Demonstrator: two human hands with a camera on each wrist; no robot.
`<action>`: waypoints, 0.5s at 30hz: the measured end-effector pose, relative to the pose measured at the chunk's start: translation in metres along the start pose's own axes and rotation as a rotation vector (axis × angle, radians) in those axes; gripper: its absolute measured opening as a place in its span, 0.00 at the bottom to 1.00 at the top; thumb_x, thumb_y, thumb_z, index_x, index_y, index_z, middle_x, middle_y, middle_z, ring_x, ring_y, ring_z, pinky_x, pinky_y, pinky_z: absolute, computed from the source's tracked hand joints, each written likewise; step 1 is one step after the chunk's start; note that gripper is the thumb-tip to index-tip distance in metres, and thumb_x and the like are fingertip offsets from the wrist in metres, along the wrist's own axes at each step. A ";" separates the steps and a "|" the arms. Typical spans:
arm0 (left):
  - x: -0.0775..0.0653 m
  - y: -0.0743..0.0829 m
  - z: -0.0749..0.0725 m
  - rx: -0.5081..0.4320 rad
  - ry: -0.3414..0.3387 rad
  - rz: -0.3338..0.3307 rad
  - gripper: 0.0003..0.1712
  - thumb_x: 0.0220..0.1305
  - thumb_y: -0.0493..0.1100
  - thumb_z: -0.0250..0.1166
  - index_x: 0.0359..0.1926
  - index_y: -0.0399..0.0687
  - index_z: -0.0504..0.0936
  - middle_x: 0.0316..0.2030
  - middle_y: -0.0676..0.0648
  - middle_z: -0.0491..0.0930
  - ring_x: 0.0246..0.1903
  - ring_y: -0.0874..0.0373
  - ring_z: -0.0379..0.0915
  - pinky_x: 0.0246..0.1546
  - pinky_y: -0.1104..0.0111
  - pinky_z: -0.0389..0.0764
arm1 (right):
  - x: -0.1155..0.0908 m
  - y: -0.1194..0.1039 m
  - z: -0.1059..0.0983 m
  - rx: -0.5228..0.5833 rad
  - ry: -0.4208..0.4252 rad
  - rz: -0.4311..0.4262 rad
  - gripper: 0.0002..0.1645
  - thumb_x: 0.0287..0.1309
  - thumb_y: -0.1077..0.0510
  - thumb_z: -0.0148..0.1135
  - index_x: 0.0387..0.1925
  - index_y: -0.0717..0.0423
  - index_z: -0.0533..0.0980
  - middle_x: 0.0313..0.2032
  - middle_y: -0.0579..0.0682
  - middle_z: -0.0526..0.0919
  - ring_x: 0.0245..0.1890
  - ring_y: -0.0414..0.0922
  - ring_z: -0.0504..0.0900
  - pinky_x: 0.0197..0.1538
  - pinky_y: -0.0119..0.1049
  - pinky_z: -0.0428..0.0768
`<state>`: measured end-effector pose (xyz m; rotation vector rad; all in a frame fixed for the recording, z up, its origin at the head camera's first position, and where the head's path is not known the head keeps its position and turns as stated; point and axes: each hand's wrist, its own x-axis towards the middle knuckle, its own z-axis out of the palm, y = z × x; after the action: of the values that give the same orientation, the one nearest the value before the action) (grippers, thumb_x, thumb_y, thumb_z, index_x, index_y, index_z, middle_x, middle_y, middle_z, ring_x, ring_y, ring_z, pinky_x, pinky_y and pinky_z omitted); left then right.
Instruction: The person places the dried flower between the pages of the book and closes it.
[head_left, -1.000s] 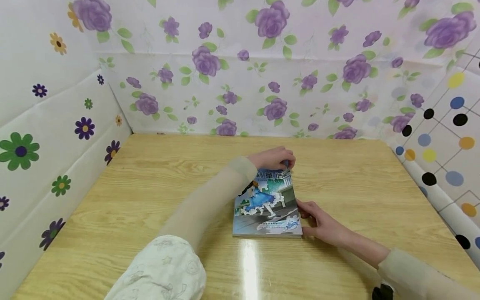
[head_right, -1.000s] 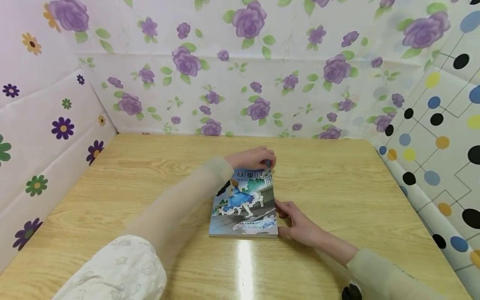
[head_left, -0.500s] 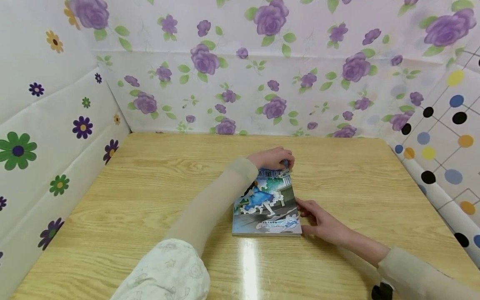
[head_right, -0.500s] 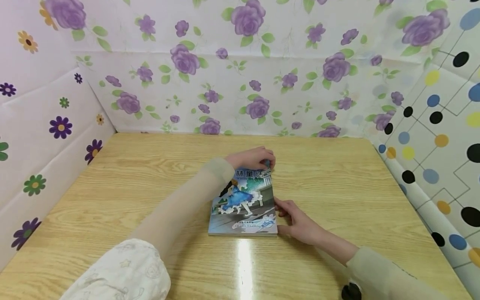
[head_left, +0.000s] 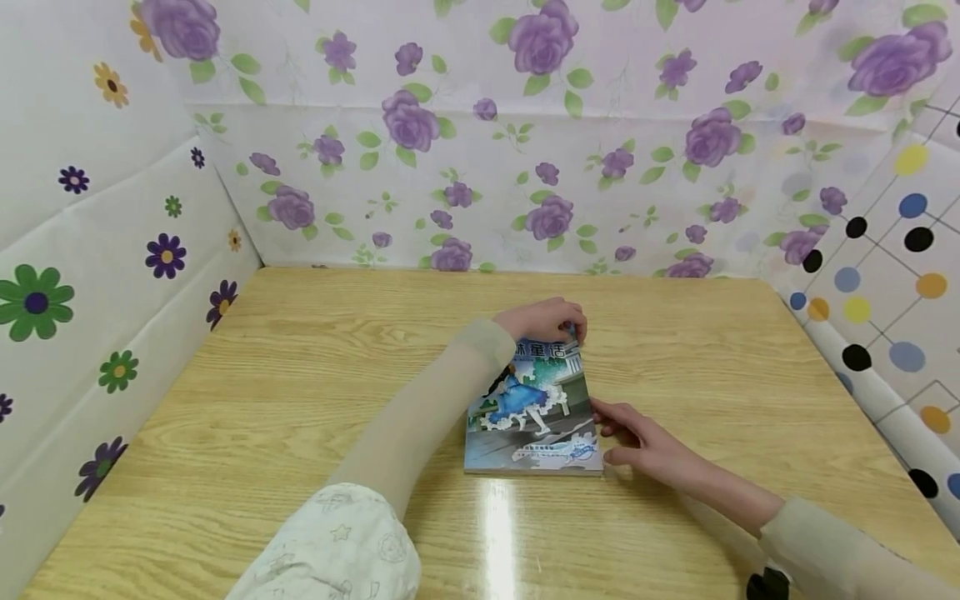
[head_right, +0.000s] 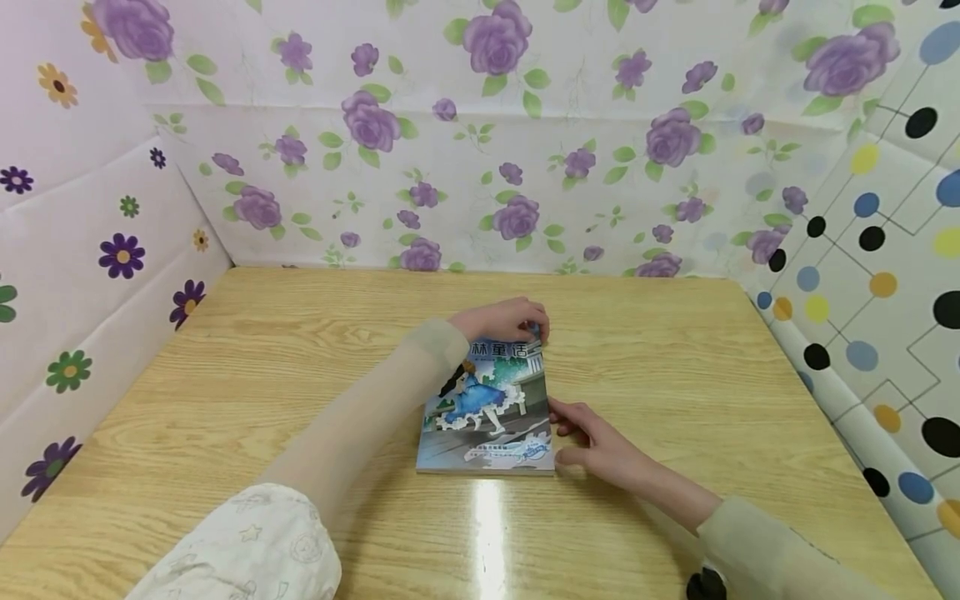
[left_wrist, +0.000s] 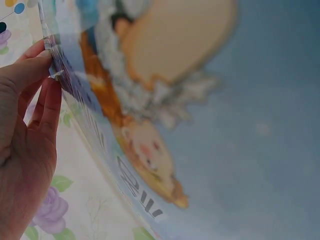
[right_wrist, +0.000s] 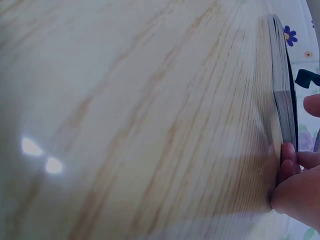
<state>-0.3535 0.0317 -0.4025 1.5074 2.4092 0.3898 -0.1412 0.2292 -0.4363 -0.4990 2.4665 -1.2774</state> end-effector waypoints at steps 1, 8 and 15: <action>0.000 0.000 0.000 -0.004 0.000 -0.002 0.09 0.72 0.37 0.57 0.47 0.49 0.83 0.50 0.47 0.78 0.41 0.56 0.68 0.46 0.68 0.69 | 0.000 0.001 0.000 -0.002 -0.003 -0.007 0.48 0.57 0.56 0.67 0.75 0.59 0.57 0.63 0.60 0.71 0.56 0.48 0.71 0.54 0.24 0.71; 0.000 -0.001 0.002 0.002 0.001 -0.020 0.09 0.72 0.38 0.58 0.47 0.51 0.83 0.50 0.49 0.78 0.45 0.57 0.72 0.50 0.67 0.73 | -0.001 0.002 0.000 -0.026 -0.009 0.009 0.50 0.57 0.52 0.70 0.76 0.53 0.56 0.63 0.57 0.70 0.58 0.49 0.71 0.57 0.23 0.69; 0.001 -0.001 0.002 -0.011 -0.003 -0.026 0.10 0.72 0.37 0.57 0.46 0.51 0.83 0.50 0.49 0.78 0.46 0.57 0.73 0.51 0.67 0.73 | -0.002 -0.003 0.000 -0.034 -0.018 0.006 0.50 0.58 0.51 0.70 0.76 0.53 0.56 0.64 0.57 0.69 0.58 0.50 0.70 0.57 0.24 0.70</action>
<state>-0.3540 0.0319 -0.4049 1.4692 2.4178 0.3946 -0.1394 0.2285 -0.4340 -0.5093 2.4764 -1.2259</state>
